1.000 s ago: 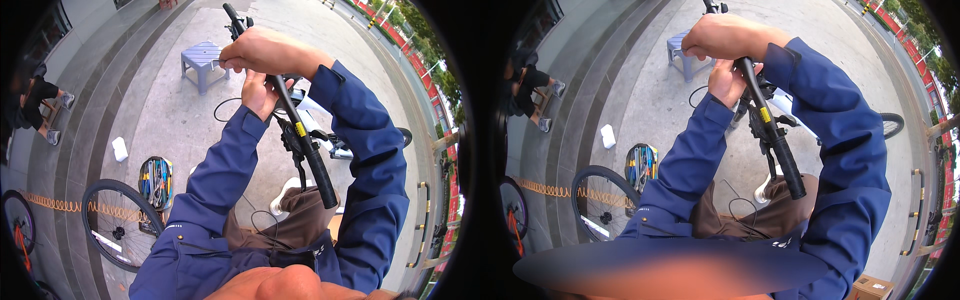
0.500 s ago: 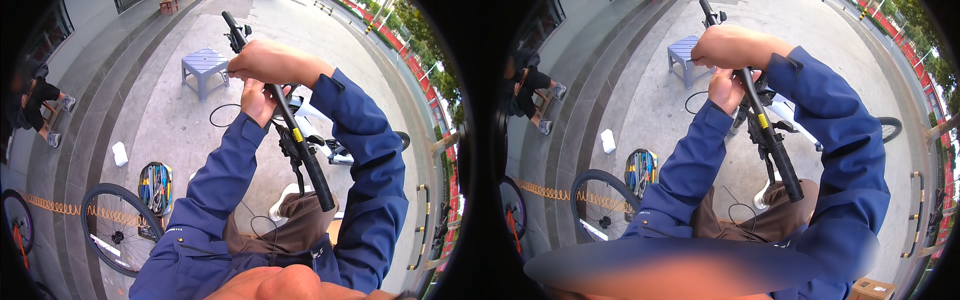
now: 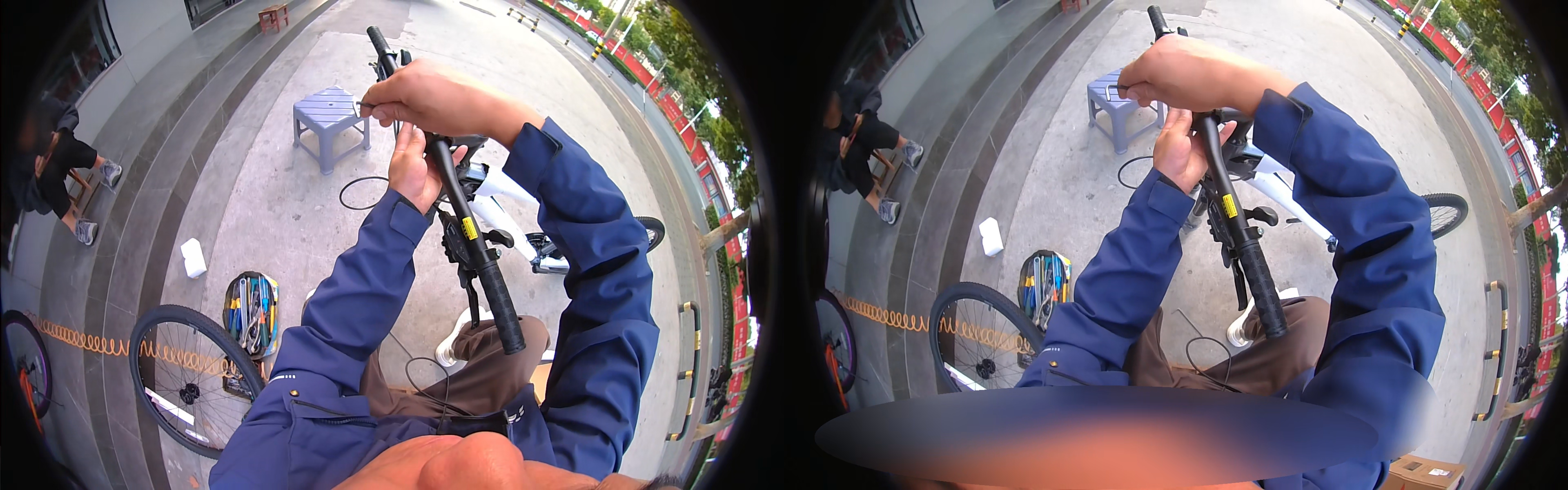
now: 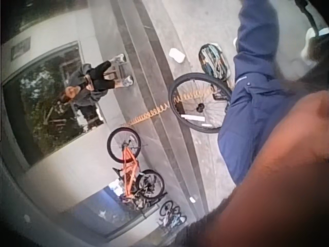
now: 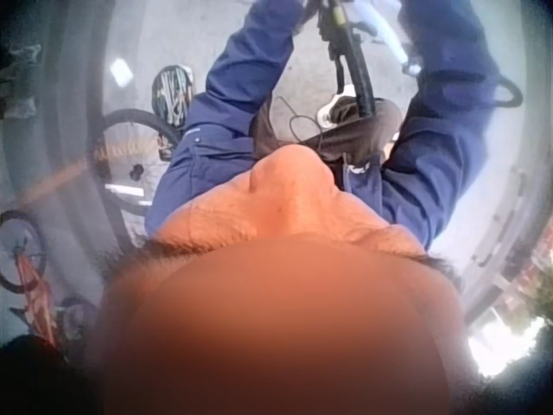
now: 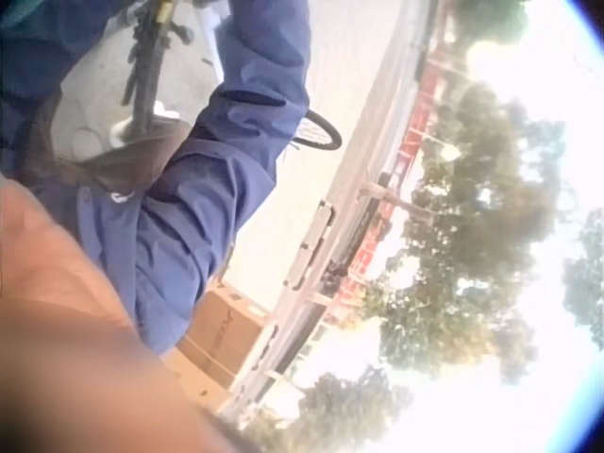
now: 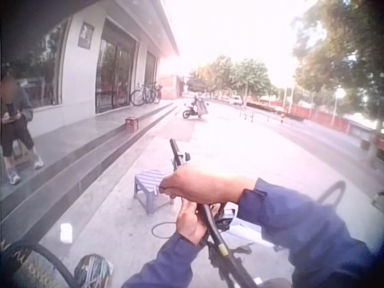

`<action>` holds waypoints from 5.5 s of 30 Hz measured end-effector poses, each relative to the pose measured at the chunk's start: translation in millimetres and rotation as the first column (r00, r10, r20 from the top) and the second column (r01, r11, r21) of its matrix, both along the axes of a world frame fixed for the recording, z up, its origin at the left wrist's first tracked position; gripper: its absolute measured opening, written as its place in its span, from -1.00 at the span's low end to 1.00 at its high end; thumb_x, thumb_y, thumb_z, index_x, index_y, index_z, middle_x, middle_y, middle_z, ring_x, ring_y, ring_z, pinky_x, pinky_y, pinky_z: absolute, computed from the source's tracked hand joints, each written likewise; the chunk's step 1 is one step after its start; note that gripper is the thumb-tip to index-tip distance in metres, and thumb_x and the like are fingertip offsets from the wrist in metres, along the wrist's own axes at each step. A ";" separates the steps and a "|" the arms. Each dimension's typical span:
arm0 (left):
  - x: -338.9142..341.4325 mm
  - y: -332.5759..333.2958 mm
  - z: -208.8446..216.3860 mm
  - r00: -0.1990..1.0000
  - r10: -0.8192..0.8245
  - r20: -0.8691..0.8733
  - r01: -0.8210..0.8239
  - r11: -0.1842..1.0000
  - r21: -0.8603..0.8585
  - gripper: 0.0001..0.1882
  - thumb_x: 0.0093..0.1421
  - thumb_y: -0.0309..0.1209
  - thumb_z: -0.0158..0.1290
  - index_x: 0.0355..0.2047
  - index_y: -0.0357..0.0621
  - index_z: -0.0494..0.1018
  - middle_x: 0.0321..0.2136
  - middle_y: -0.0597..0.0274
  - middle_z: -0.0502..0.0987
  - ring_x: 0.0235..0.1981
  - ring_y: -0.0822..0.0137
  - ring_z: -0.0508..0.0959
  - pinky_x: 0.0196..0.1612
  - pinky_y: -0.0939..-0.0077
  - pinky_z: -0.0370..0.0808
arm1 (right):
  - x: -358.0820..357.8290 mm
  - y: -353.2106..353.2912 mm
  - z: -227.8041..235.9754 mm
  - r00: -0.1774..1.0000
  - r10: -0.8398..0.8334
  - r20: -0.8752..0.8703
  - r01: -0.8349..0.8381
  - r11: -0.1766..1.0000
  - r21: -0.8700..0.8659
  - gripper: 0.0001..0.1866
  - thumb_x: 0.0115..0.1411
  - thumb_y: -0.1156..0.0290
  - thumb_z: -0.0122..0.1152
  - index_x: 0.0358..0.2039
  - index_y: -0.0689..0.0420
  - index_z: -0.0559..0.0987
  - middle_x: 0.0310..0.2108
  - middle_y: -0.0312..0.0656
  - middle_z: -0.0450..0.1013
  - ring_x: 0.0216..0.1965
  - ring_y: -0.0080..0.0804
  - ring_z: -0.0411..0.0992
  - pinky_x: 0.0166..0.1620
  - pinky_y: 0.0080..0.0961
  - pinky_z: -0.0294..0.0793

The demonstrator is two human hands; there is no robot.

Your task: The person assembles a bicycle outdoors, using an Allen key to tighten bolts on the handlebar stem and installing a handlebar mount. They unwrap a handlebar grip, attach it to the handlebar, and secure it with bolts. The person also adjusts brake and gear cables on the handlebar.

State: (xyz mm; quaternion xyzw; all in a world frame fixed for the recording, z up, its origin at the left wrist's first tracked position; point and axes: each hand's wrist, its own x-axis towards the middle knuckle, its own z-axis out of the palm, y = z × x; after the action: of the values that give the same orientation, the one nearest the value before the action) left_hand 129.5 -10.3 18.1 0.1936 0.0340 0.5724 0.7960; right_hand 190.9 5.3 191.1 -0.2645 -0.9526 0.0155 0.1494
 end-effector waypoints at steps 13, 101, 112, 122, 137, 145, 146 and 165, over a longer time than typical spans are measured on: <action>4.5 -3.7 1.6 0.999 0.052 0.003 -0.051 0.994 -0.092 -0.49 0.71 -0.29 -0.34 0.60 0.20 0.08 0.33 0.13 0.35 0.28 0.15 0.50 0.27 -0.24 0.62 | 6.9 -4.9 5.9 0.999 -0.032 0.022 0.030 0.996 0.084 -0.72 0.49 0.29 0.23 0.00 0.20 0.74 -0.29 -0.10 0.73 -0.24 -0.16 0.73 -0.08 -0.28 0.68; 15.6 9.5 -8.2 0.998 -0.012 0.062 0.018 0.994 -0.109 -0.57 0.57 -0.30 0.08 0.35 0.06 0.26 0.21 0.13 0.42 0.18 0.17 0.56 0.11 -0.13 0.74 | -9.7 4.9 -13.1 0.897 -0.236 0.374 0.268 0.963 -0.035 -0.77 0.22 0.38 0.43 -0.11 0.07 0.79 -0.30 -0.09 0.72 -0.20 -0.04 0.69 -0.12 -0.15 0.64; 12.2 6.2 -2.6 0.998 -0.017 0.056 0.022 0.996 -0.086 -0.63 0.57 -0.33 0.03 0.29 -0.14 0.31 0.14 0.06 0.47 0.12 0.12 0.59 0.10 -0.11 0.73 | -15.6 1.6 -7.2 0.873 -0.314 0.373 0.314 0.947 0.061 -0.77 0.02 0.29 0.63 -0.32 0.02 0.75 -0.40 -0.17 0.67 -0.28 -0.06 0.67 -0.23 -0.16 0.60; 10.0 -2.7 8.3 1.000 0.031 -0.001 -0.030 0.986 -0.164 -0.66 0.60 -0.35 -0.05 0.29 -0.15 0.29 0.17 0.03 0.42 0.15 0.10 0.58 0.13 -0.12 0.71 | -4.0 17.7 -9.3 0.928 -0.213 0.305 0.278 0.942 -0.187 -0.77 0.11 0.32 0.55 -0.36 0.16 0.67 -0.41 -0.13 0.64 -0.28 -0.06 0.66 -0.20 -0.15 0.58; 11.4 0.2 1.4 1.000 0.013 0.025 -0.011 0.995 -0.095 -0.45 0.68 -0.29 -0.25 0.61 0.18 0.02 0.30 0.03 0.37 0.22 0.06 0.56 0.15 -0.17 0.71 | -2.3 19.9 -7.6 0.968 -0.249 0.007 0.249 0.968 0.009 -0.84 0.21 0.27 0.48 -0.25 0.03 0.77 -0.41 -0.14 0.66 -0.31 -0.06 0.64 -0.17 -0.15 0.61; 9.8 2.3 0.2 0.999 -0.014 0.030 0.017 0.996 -0.084 -0.39 0.70 -0.26 -0.30 0.67 0.25 -0.13 0.36 0.05 0.32 0.24 0.08 0.53 0.16 -0.20 0.70 | 9.4 28.6 -10.4 0.972 -0.208 0.106 0.207 0.978 0.015 -0.80 0.38 0.30 0.29 -0.15 0.07 0.79 -0.35 -0.19 0.72 -0.26 -0.10 0.69 -0.15 -0.18 0.62; 10.1 2.6 -0.4 1.000 -0.014 0.025 0.016 0.995 -0.094 -0.39 0.70 -0.26 -0.30 0.67 0.24 -0.13 0.35 0.06 0.32 0.23 0.08 0.54 0.16 -0.20 0.70 | 9.2 28.7 -11.0 0.971 -0.208 0.118 0.206 0.978 0.025 -0.80 0.38 0.30 0.29 -0.15 0.07 0.79 -0.34 -0.19 0.72 -0.26 -0.11 0.69 -0.15 -0.18 0.62; 8.7 1.1 1.0 1.000 -0.011 0.017 0.013 0.998 -0.069 -0.45 0.69 -0.28 -0.28 0.61 0.20 -0.02 0.26 0.08 0.37 0.20 0.13 0.55 0.14 -0.19 0.72 | -12.0 26.9 -6.8 0.919 -0.255 0.301 0.238 0.967 0.093 -0.83 0.21 0.28 0.48 -0.26 0.08 0.75 -0.44 -0.16 0.65 -0.33 -0.02 0.63 -0.24 -0.10 0.53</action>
State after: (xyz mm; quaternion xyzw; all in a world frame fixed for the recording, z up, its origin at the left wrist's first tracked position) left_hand 138.2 -9.2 19.0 0.1615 0.0458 0.5678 0.8059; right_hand 178.8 32.2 184.3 -0.3774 -0.9233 -0.0712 0.0058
